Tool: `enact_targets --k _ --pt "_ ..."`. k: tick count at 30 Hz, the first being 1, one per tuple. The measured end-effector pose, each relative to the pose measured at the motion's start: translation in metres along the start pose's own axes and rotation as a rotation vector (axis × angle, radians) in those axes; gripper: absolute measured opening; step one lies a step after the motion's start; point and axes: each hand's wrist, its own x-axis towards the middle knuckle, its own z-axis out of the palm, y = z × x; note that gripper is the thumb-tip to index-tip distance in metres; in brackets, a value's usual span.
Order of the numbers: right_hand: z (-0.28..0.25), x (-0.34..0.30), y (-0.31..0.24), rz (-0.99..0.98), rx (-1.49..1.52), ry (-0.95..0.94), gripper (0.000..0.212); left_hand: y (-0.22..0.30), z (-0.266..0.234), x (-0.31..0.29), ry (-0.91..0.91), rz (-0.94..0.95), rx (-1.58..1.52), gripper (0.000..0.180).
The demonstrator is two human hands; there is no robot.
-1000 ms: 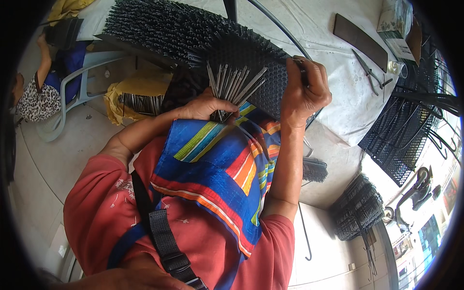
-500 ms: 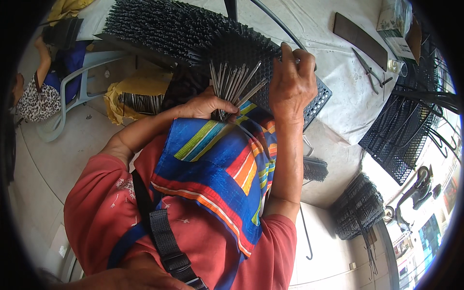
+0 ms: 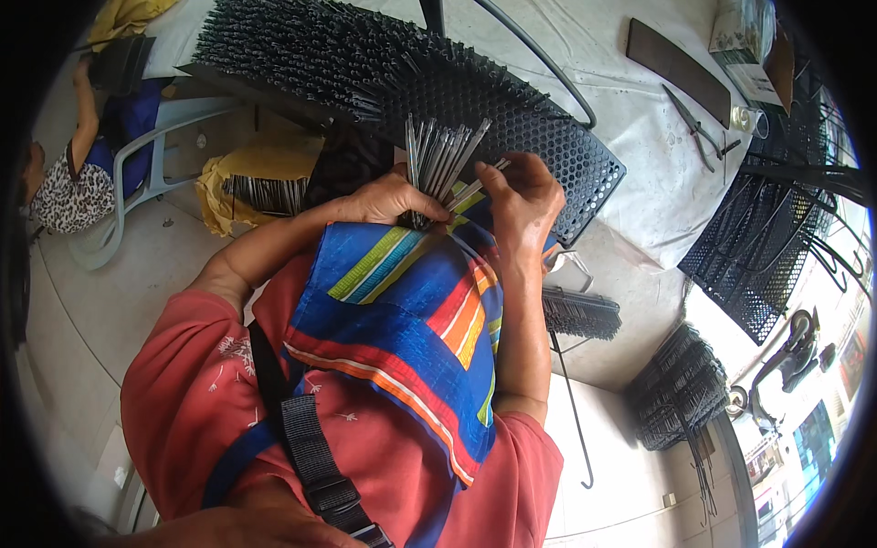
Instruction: Inserting bundles of metal pins into a perforated black plate to assemble industrial brushes.
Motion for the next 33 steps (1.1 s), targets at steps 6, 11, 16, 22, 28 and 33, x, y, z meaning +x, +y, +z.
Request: enact_targets --k 6,11,16,22,28,33 --pt "-0.002 -0.002 0.003 0.065 0.223 -0.106 0.011 -0.003 0.000 -0.004 -0.030 -0.069 -0.170 0.030" --pt "0.001 -0.004 0.004 0.131 0.345 -0.076 0.008 0.001 0.007 -0.005 0.045 0.026 -0.114 0.020" --pt "-0.003 -0.005 -0.003 0.094 0.224 -0.077 0.006 0.002 0.005 -0.005 0.040 0.176 0.190 0.016" --pt "-0.029 0.011 -0.015 -0.371 0.426 0.339 0.007 0.005 0.007 -0.003 0.111 0.103 0.024 0.016" --pt "-0.032 0.036 -0.009 -0.682 0.225 0.411 0.012 0.004 0.010 -0.005 0.103 0.028 -0.040 0.013" --pt "-0.030 0.039 -0.011 -0.729 0.207 0.410 0.013 0.002 0.006 -0.002 0.118 0.045 -0.040 0.015"
